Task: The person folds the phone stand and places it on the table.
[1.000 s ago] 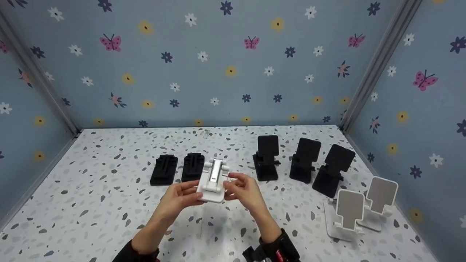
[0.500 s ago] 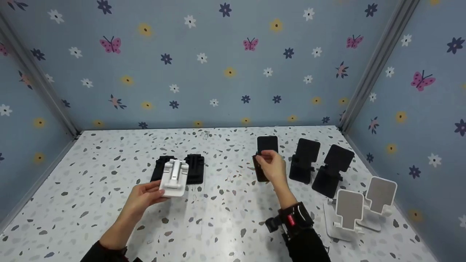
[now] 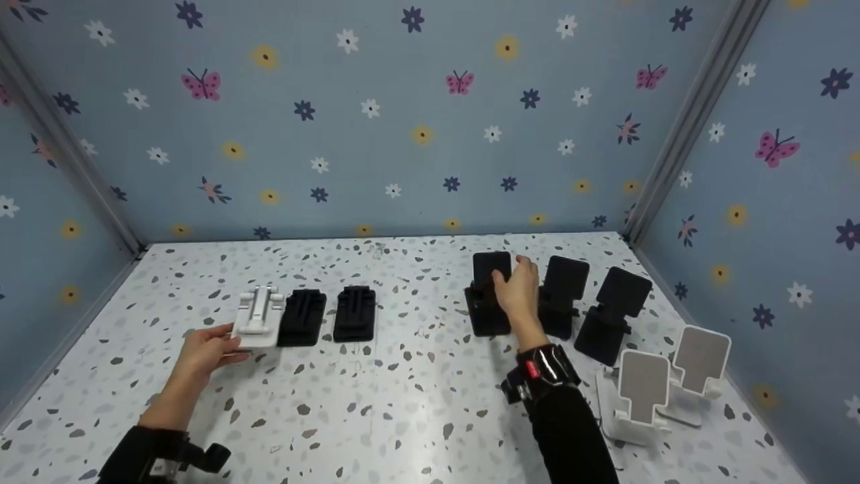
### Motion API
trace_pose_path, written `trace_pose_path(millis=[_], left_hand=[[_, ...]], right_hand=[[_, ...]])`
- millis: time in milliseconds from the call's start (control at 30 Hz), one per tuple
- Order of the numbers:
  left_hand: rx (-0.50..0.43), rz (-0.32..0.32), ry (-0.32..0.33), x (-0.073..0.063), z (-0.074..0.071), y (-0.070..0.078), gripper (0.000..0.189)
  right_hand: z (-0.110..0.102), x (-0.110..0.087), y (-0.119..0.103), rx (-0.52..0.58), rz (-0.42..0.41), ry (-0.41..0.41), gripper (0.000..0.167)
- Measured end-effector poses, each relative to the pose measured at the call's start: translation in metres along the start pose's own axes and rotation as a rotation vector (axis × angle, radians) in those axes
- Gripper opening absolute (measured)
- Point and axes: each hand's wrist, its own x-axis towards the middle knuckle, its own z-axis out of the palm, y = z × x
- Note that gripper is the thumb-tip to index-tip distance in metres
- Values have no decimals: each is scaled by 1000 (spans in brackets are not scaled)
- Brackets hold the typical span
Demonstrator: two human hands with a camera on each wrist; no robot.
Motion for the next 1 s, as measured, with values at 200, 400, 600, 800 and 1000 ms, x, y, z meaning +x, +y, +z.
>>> trace_pose_path(millis=[200, 400, 600, 800, 1000], left_hand=[[84, -61, 48, 21, -18, -8, 44], [95, -112, 71, 36, -26, -18, 47], [94, -134, 86, 46, -25, -23, 48], [78, -133, 100, 50, -18, -23, 48], [132, -147, 180, 53, -16, -21, 41]], right_hand=[[1, 9, 10, -17, 64, -79, 56], [4, 19, 26, 15, 161, -180, 58], [23, 38, 65, 127, 125, -156, 60], [18, 23, 37, 114, 82, -148, 48], [15, 17, 26, 84, 84, -98, 42]])
